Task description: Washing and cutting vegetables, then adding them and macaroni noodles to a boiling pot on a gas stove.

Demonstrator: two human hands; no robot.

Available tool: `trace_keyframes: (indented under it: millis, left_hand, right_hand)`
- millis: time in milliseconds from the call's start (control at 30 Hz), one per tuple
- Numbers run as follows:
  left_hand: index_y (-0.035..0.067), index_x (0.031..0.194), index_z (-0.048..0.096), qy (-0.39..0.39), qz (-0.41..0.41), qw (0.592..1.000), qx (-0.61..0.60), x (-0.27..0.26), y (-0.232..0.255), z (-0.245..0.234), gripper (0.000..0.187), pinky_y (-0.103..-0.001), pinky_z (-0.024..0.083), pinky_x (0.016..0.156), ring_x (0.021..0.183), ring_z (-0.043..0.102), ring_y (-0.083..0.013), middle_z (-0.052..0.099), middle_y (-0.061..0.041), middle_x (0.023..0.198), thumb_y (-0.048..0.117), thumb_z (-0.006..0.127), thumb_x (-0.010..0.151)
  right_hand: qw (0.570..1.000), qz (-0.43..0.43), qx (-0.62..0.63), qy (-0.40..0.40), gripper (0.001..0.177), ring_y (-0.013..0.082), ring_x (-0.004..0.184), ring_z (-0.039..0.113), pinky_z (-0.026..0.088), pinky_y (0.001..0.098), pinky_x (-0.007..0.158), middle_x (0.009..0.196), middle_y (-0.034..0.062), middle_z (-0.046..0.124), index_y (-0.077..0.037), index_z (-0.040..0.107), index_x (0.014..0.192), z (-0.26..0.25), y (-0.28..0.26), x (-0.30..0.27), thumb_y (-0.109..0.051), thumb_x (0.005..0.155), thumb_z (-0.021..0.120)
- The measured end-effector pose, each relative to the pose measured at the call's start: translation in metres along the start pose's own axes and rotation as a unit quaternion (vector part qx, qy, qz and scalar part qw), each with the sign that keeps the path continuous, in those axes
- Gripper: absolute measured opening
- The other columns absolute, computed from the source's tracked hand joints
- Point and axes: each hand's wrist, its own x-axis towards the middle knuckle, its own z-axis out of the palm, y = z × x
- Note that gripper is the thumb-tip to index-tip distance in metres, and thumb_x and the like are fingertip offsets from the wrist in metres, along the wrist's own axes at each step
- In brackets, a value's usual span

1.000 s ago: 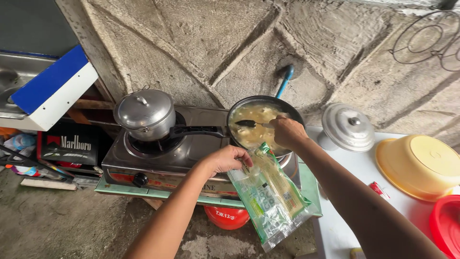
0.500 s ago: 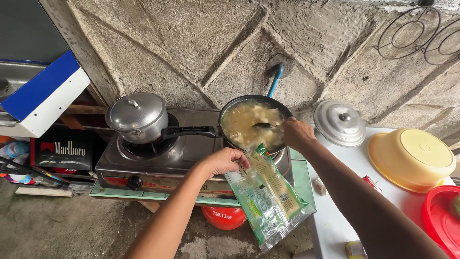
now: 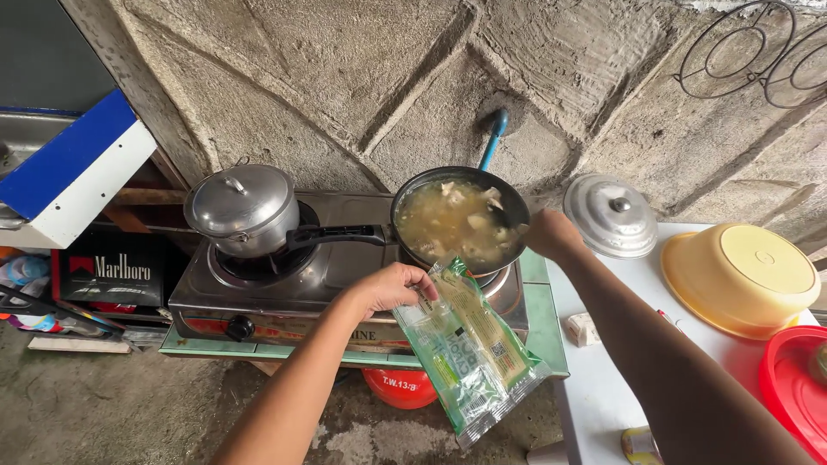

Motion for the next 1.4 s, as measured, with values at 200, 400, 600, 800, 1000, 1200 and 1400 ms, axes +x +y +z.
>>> trace_keyframes:
  millis: [200, 400, 600, 800, 1000, 1200, 1400]
  left_hand:
    - [0.006, 0.099, 0.076, -0.009, -0.005, 1.000, 0.004, 0.006, -0.002, 0.004, 0.034, -0.027, 0.055, 0.079, 0.089, 0.067, -0.0101, 0.075, -0.003, 0.099, -0.010, 0.060, 0.074]
    - [0.005, 0.099, 0.076, -0.009, -0.015, 1.000, 0.002, -0.001, 0.006, 0.005, 0.034, -0.029, 0.055, 0.077, 0.086, 0.067, -0.0112, 0.074, -0.004, 0.097, -0.011, 0.059, 0.074]
    - [0.005, 0.099, 0.076, -0.008, 0.000, 1.000, 0.009, -0.004, 0.002, 0.004, 0.035, -0.027, 0.054, 0.078, 0.087, 0.067, -0.0107, 0.074, -0.003, 0.098, -0.011, 0.060, 0.073]
    - [0.004, 0.096, 0.076, 0.003, 0.020, 1.000, 0.005, 0.001, 0.000, 0.000, 0.034, -0.028, 0.055, 0.079, 0.088, 0.068, -0.0112, 0.076, -0.003, 0.096, -0.011, 0.058, 0.072]
    - [0.004, 0.096, 0.076, 0.003, 0.034, 0.999, 0.004, 0.018, 0.011, 0.012, 0.033, -0.027, 0.055, 0.082, 0.090, 0.069, -0.0119, 0.076, -0.003, 0.095, -0.012, 0.059, 0.072]
    - [0.005, 0.096, 0.076, 0.003, 0.033, 0.999, 0.002, 0.022, 0.030, 0.026, 0.034, -0.028, 0.054, 0.081, 0.089, 0.069, -0.0131, 0.075, -0.003, 0.095, -0.011, 0.057, 0.073]
    - [0.005, 0.098, 0.077, 0.021, 0.052, 0.998, 0.017, 0.034, 0.040, 0.043, 0.035, -0.028, 0.054, 0.081, 0.091, 0.068, -0.0135, 0.075, -0.004, 0.097, -0.010, 0.057, 0.073]
  right_hand:
    - [0.978, -0.098, -0.111, -0.144, 0.021, 0.0221, 0.062, 0.068, 0.053, 0.0366, 0.053, 0.068, 0.0068, 0.068, -0.009, 0.076, 0.078, 0.065, 0.036, 0.052, -0.023, 0.091, 0.066]
    - [0.936, 0.048, 0.291, -0.190, 0.039, 0.0120, 0.041, 0.047, 0.035, 0.0298, 0.039, 0.051, 0.0024, 0.053, -0.001, 0.068, 0.067, 0.001, -0.049, -0.021, -0.031, 0.092, 0.071]
    - [0.955, -0.013, 0.259, -0.144, 0.018, 0.0140, 0.047, 0.056, 0.042, 0.0307, 0.043, 0.057, 0.0043, 0.062, -0.006, 0.072, 0.067, 0.096, -0.008, 0.060, -0.013, 0.084, 0.071]
    - [0.973, -0.207, -0.066, 0.077, 0.012, 0.0295, 0.079, 0.071, 0.057, 0.0397, 0.069, 0.081, 0.0090, 0.072, -0.012, 0.077, 0.084, 0.028, -0.018, 0.029, -0.014, 0.082, 0.066]
    - [0.989, -0.028, 0.124, 0.072, 0.038, 0.0380, 0.097, 0.070, 0.056, 0.0490, 0.085, 0.105, 0.0145, 0.072, -0.021, 0.075, 0.114, -0.085, -0.069, -0.062, -0.014, 0.081, 0.059]
    - [0.994, -0.043, 0.070, 0.078, 0.035, 0.0366, 0.101, 0.069, 0.055, 0.0498, 0.083, 0.121, 0.0111, 0.064, -0.026, 0.070, 0.123, -0.113, -0.077, -0.103, -0.025, 0.091, 0.059]
    - [0.985, -0.036, 0.105, 0.130, 0.038, 0.0373, 0.100, 0.069, 0.055, 0.0500, 0.083, 0.120, 0.0120, 0.066, -0.025, 0.074, 0.122, -0.074, -0.042, -0.098, -0.014, 0.094, 0.050]
